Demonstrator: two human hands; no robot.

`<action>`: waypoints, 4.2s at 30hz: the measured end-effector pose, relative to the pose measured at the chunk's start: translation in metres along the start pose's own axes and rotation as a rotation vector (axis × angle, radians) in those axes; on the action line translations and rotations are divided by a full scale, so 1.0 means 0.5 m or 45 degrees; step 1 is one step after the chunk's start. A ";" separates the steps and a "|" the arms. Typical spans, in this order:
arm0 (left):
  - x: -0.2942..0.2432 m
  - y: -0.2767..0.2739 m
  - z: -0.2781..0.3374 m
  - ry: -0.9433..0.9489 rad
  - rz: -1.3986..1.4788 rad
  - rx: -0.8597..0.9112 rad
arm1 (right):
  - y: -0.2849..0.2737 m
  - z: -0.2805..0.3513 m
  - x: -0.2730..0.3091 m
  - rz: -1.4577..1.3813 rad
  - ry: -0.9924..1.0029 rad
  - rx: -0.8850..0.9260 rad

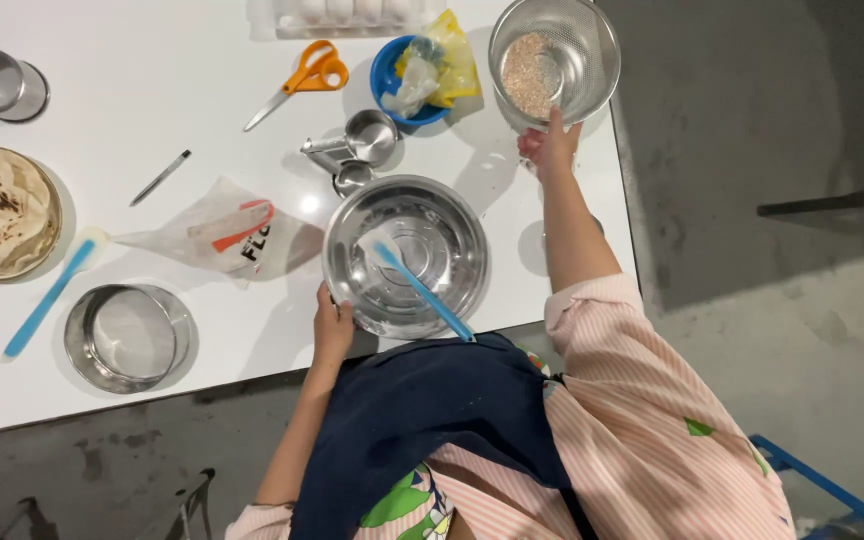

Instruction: Transferring flour into a bag, sifting grains, and cleaning the workstation.

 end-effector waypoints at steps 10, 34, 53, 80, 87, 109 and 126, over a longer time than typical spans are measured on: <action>-0.208 0.058 -0.037 0.100 -0.365 -0.212 | -0.096 -0.063 0.024 -0.176 -0.052 0.094; -0.190 0.123 0.030 -0.181 0.076 0.110 | -0.013 0.412 -0.073 0.888 0.134 0.705; -0.191 -0.090 0.117 0.018 0.132 -0.232 | 0.003 0.436 -0.155 0.991 0.132 0.732; -0.053 -0.060 0.085 0.064 -0.600 -0.441 | -0.004 0.184 0.036 1.992 -1.305 0.890; -0.116 -0.109 0.111 0.172 -0.456 -0.459 | -0.105 0.166 0.103 1.913 -1.150 0.941; -0.370 -0.072 0.016 0.629 -0.155 -0.412 | -0.152 0.077 -0.105 2.129 -1.497 0.092; -0.717 0.408 0.113 0.879 -0.009 -0.040 | -0.426 0.336 0.197 -0.084 0.213 0.769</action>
Point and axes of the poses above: each hand's wrist, its own z-axis away from the middle knuckle, its own y-axis out of the palm, x = y × z, the point moved 9 cm from there along -z, towards the middle knuckle, and after that the axes turned 3 degrees about y, right-handed, at the moved point
